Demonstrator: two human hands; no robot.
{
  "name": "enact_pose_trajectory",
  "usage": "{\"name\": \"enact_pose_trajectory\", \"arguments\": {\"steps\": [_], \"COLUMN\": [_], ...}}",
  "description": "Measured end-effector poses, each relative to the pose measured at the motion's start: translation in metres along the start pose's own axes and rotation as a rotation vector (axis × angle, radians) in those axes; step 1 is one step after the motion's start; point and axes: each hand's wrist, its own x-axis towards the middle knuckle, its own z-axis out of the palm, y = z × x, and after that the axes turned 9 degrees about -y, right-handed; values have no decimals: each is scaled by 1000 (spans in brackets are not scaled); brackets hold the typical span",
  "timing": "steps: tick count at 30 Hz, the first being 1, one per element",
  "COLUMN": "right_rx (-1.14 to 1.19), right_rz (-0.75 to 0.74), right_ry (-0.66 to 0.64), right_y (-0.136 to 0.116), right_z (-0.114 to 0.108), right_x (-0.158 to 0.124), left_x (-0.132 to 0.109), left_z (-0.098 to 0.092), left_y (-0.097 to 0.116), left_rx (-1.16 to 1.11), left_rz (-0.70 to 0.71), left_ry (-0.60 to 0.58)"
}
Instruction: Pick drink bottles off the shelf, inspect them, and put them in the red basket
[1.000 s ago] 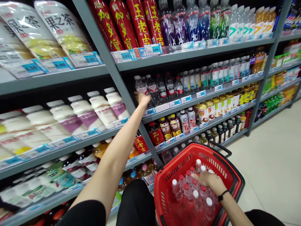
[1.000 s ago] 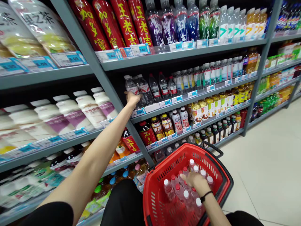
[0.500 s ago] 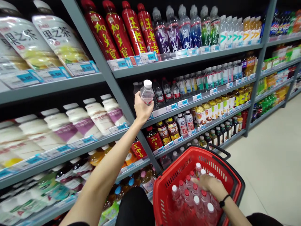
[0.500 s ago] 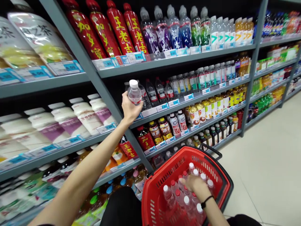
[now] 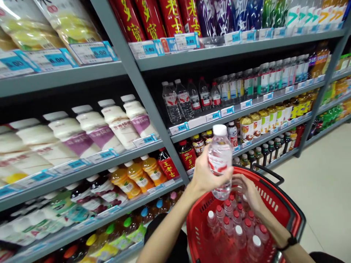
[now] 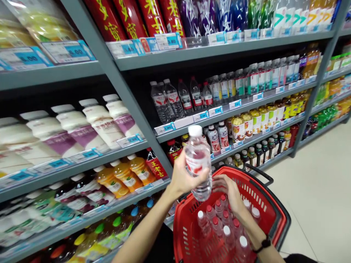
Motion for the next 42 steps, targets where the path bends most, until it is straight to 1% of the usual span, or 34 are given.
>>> {"name": "enact_pose_trajectory", "arguments": {"steps": [2, 4, 5, 6, 8, 9, 10, 11, 13, 16, 18, 19, 21, 24, 28, 32, 35, 39, 42], "right_rx": [257, 349, 355, 355, 376, 403, 436, 465, 501, 494, 463, 442, 396, 316, 246, 244, 365, 653, 798], "right_rz": [62, 105, 114, 123, 155, 169, 181, 190, 196, 175, 151, 139, 117, 97, 109, 108, 137, 236, 237], "right_ry": [-81, -124, -116, -86, -24, -5, -6, -33, -128, -249, -305, -312, -284, -243, -248, -254, -327, -489, -594], "right_y": [6, 15, 19, 22, 25, 23, 20, 17, 10, 6, 7, 8, 10, 11, 13, 16, 16, 17, 18], "right_z": [19, 37, 43, 48, 52, 53, 53, 52, 52, 52, 52, 53, 53, 51, 42, 38, 40, 41, 37], "right_x": [-1, -4, -6, -7, -7, -7, -7, -7, -7, -7, -8, -8, -9, -10, -14, -19, -25, -31, -28], "left_x": [-9, -11, -11, -11, -10, -11, -11, -12, -14, -18, -19, -19, -19, -19, -20, -23, -26, -29, -30], "left_z": [16, 26, 29, 31, 32, 32, 32, 31, 31, 27, 21, 17, 10, 5, 13, 21, 24, 27, 27], "left_y": [-14, -36, -49, -61, -79, -85, -87, -88, -85, -75, -68, -65, -59, -51, -43, -40, -41, -43, -41], "left_rx": [-25, -51, -101, -188, -417, -505, -546, -540, -456, -379, -296, -237, -127, -67, -147, -222, -235, -326, -361], "left_rz": [-152, -288, -336, -367, -383, -373, -358, -344, -319, -261, -208, -183, -139, -116, -153, -185, -171, -91, -120], "left_ry": [-107, -164, -181, -195, -232, -258, -285, -302, -305, -262, -233, -221, -217, -226, -243, -241, -247, -274, -304]}}
